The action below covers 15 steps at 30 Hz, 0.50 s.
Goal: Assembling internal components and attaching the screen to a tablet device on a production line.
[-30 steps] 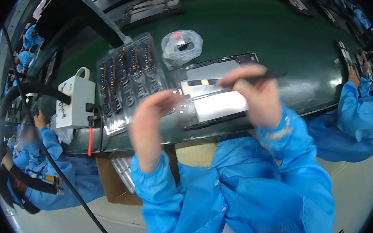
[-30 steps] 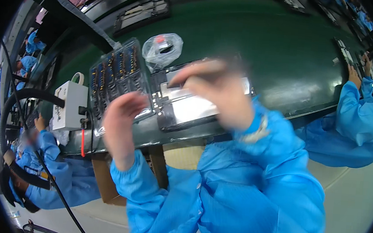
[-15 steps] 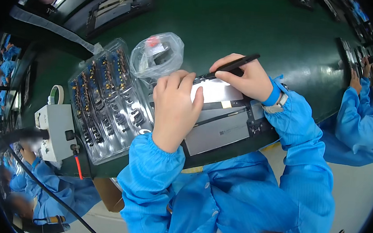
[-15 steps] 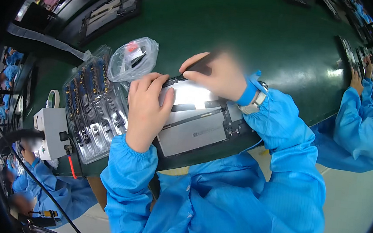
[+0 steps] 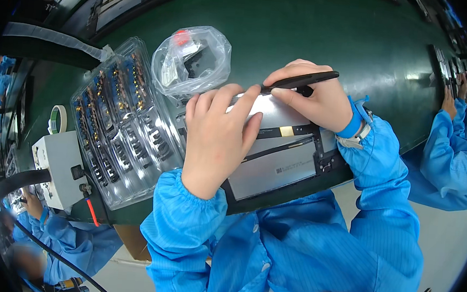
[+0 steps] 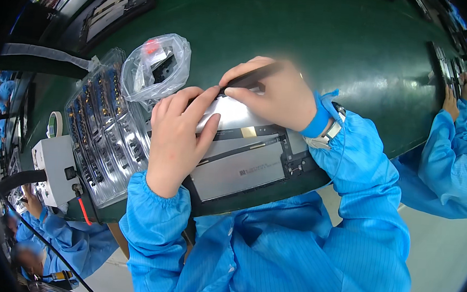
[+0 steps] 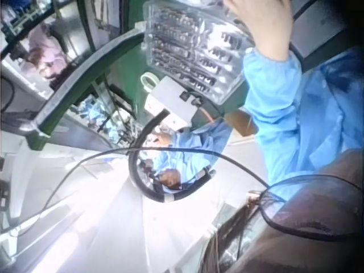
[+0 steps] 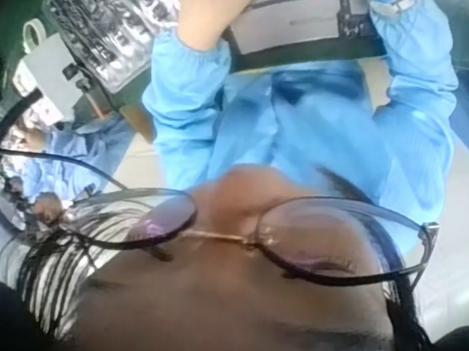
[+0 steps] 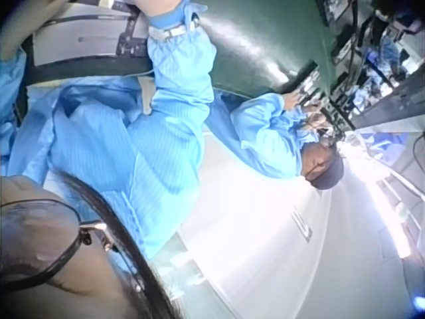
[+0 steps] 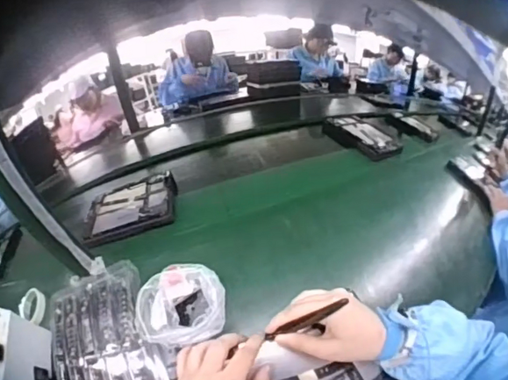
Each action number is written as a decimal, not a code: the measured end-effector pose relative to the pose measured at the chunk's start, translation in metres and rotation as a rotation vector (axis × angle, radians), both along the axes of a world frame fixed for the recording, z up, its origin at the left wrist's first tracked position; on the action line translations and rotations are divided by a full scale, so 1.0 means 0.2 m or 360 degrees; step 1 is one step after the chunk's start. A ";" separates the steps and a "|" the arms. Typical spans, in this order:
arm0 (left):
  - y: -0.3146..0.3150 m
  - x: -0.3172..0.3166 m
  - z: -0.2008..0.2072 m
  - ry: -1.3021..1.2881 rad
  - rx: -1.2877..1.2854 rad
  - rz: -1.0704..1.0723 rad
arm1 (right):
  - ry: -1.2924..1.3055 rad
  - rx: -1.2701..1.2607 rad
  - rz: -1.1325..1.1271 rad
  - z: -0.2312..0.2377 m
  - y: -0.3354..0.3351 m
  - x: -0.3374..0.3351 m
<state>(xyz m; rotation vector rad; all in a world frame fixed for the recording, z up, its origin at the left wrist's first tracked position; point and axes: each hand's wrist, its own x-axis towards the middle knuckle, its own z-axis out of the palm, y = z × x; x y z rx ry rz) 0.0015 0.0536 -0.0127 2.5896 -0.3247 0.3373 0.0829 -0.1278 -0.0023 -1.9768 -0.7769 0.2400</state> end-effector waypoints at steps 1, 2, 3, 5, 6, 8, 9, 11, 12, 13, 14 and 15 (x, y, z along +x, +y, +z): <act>0.00 0.00 0.00 0.0002 0.0000 -0.0001 | 0.0002 0.0000 -0.0001 0.00 0.00 0.00; 0.00 0.00 0.01 0.0006 0.0028 -0.0008 | 0.0035 0.0039 -0.0020 0.01 0.00 0.00; 0.00 0.00 0.01 0.0009 0.0057 -0.0015 | 0.0068 0.0078 -0.0039 0.01 0.00 0.00; -0.01 0.00 0.01 0.0014 -0.0006 0.0029 | 0.0069 0.0086 -0.0033 0.00 -0.01 0.01; -0.01 0.00 0.01 0.0020 -0.0070 0.0071 | 0.0070 0.0092 -0.0028 0.00 -0.01 0.01; -0.01 0.00 0.01 0.0037 -0.0073 0.0077 | 0.0060 0.0061 -0.0023 0.01 -0.01 0.01; 0.00 0.00 0.01 0.0054 -0.0078 0.0080 | 0.0050 0.0027 -0.0020 0.02 -0.01 0.01; 0.00 0.00 0.01 0.0038 -0.0067 0.0072 | 0.0017 0.0021 0.0003 0.00 -0.01 0.02; 0.00 0.01 0.01 0.0023 -0.0056 0.0062 | -0.0016 0.0014 0.0025 0.00 -0.01 0.02; 0.00 0.00 0.01 0.0023 -0.0056 0.0064 | -0.0016 0.0015 0.0027 0.00 -0.01 0.02; 0.00 0.00 0.00 0.0016 -0.0052 0.0055 | -0.0030 0.0007 0.0032 0.00 -0.01 0.02; 0.00 0.00 0.00 0.0010 -0.0048 0.0046 | -0.0045 -0.0001 0.0036 0.00 -0.01 0.01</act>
